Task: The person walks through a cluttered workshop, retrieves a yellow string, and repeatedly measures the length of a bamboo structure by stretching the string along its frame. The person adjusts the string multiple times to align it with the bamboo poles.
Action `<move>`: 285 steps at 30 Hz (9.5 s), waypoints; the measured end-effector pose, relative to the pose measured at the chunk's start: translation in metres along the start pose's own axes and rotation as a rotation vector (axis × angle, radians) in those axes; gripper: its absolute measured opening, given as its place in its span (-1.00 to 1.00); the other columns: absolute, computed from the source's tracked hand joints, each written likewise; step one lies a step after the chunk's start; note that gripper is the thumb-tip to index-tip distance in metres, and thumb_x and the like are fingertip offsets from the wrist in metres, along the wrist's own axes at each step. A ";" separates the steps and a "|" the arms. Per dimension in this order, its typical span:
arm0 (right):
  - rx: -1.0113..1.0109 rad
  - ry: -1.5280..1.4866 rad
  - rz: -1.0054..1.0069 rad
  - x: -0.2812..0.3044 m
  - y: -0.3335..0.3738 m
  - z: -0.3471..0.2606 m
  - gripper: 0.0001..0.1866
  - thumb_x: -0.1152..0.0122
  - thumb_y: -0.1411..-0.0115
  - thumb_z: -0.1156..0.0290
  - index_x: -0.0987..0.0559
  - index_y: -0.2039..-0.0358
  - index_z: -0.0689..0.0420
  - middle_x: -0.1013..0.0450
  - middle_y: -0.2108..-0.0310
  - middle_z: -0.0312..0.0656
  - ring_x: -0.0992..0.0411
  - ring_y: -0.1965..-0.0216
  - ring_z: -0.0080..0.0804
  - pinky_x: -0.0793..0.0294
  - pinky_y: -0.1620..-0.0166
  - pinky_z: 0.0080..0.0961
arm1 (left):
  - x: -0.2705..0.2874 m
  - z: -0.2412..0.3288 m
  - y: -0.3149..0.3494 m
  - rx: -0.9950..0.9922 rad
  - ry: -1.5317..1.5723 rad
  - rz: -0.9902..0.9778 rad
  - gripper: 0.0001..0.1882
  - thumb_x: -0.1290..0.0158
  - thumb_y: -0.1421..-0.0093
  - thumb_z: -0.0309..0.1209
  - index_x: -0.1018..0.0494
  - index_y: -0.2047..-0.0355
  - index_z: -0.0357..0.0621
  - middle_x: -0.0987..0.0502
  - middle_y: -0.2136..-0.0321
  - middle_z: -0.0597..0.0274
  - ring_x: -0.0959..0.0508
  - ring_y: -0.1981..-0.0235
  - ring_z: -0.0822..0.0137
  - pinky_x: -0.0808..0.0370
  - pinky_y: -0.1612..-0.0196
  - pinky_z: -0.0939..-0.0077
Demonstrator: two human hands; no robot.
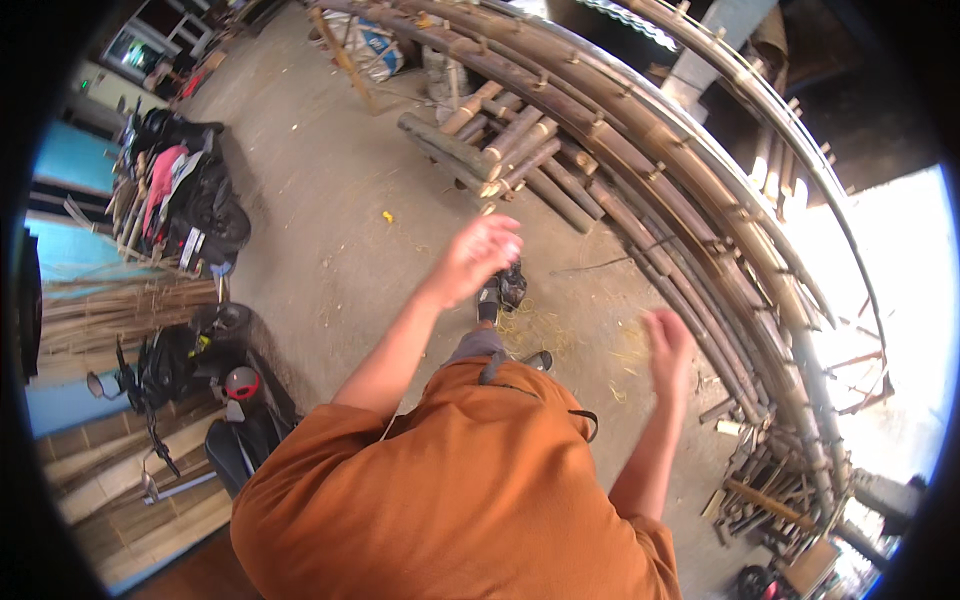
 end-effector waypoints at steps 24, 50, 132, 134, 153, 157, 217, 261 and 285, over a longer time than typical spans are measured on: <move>-0.094 -1.226 -0.452 0.010 0.069 -0.029 -0.73 -0.27 -0.19 0.17 -0.42 0.38 0.05 -0.12 0.63 -0.53 -0.05 0.62 -0.71 -0.15 0.49 -0.60 | -0.038 -0.025 -0.028 0.061 0.664 0.453 -0.80 0.06 -0.35 -0.34 -0.38 0.12 -0.17 -0.44 0.53 0.31 -0.51 0.55 0.43 -0.61 0.36 0.38; -0.471 0.534 1.637 0.387 0.301 0.236 -0.67 -0.13 -0.25 0.04 -0.70 0.34 0.00 -0.59 0.46 -0.17 -0.55 0.43 -0.34 -0.48 0.32 -0.41 | 0.342 0.247 -0.024 -0.777 -0.655 1.645 -0.59 0.09 -0.32 -0.16 -0.55 0.36 -0.28 -0.56 0.51 0.03 -0.55 0.49 0.04 -0.47 0.44 0.16; 0.206 -0.273 0.437 0.082 0.106 -0.029 -0.84 -0.27 -0.14 0.47 -0.47 0.36 0.25 -0.43 0.53 -0.22 -0.42 0.49 -0.46 -0.46 0.36 -0.51 | -0.292 -0.020 0.015 0.014 -0.123 -0.612 -0.81 0.13 -0.42 -0.33 -0.36 0.22 -0.20 -0.49 0.35 0.31 -0.49 0.21 0.52 -0.50 0.06 0.53; 0.178 -0.225 0.417 0.080 0.104 -0.028 -0.85 -0.25 -0.11 0.49 -0.46 0.36 0.23 -0.41 0.56 -0.19 -0.42 0.52 -0.43 -0.44 0.38 -0.47 | -0.288 -0.019 0.011 -0.085 -0.292 -0.588 -0.81 0.14 -0.42 -0.33 -0.36 0.23 -0.20 -0.48 0.35 0.30 -0.47 0.22 0.55 -0.48 0.09 0.56; -0.068 -0.439 0.038 0.047 0.093 0.004 -0.87 -0.20 -0.22 0.39 -0.51 0.30 0.18 -0.41 0.60 -0.35 -0.33 0.56 -0.60 -0.33 0.45 -0.54 | -0.245 0.006 -0.010 0.360 0.261 -0.402 -0.90 0.02 -0.32 -0.44 -0.38 0.18 -0.12 -0.32 0.55 0.43 -0.25 0.69 0.66 -0.40 0.60 0.67; -0.066 -0.829 0.154 0.053 0.090 0.010 -0.91 -0.19 -0.24 0.42 -0.50 0.34 0.15 -0.40 0.50 -0.43 -0.30 0.51 -0.70 -0.32 0.41 -0.69 | -0.248 0.006 -0.009 0.404 0.211 -0.485 -0.89 -0.01 -0.27 -0.47 -0.41 0.20 -0.17 -0.36 0.51 0.42 -0.30 0.63 0.64 -0.33 0.61 0.71; -0.241 0.267 0.846 0.201 0.148 0.105 -0.86 -0.11 -0.18 0.52 -0.52 0.23 0.14 -0.49 0.36 -0.03 -0.48 0.33 -0.08 -0.46 0.23 -0.28 | -0.186 0.078 -0.085 -0.695 -0.774 0.076 -0.92 -0.01 -0.24 -0.52 -0.47 0.32 -0.28 -0.47 0.50 0.18 -0.41 0.55 0.42 -0.39 0.46 0.48; -0.130 -1.061 0.811 0.317 0.195 0.193 -0.82 -0.19 -0.28 0.24 -0.56 0.31 0.08 -0.44 0.44 -0.44 -0.33 0.47 -0.74 -0.30 0.41 -0.74 | 0.086 0.267 -0.150 -0.218 -0.221 -0.473 -0.73 -0.19 -0.21 -0.29 -0.38 0.26 -0.19 -0.20 0.71 0.49 -0.08 0.79 0.65 -0.08 0.80 0.76; -0.127 -0.915 1.211 0.385 0.296 0.212 -0.77 -0.11 -0.34 0.17 -0.49 0.39 0.01 -0.24 0.59 -0.52 -0.09 0.65 -0.72 -0.14 0.55 -0.69 | 0.288 0.285 -0.297 -0.694 -0.007 1.068 -0.91 0.09 -0.20 -0.61 -0.39 0.29 -0.33 -0.57 0.35 -0.17 -0.63 0.31 0.10 -0.56 0.14 0.28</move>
Point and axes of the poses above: each hand's wrist, its own y-axis away from the middle knuckle, its own x-axis out of the back of the hand, z = x × y, the point moved 7 cm from there along -y, towards the middle knuckle
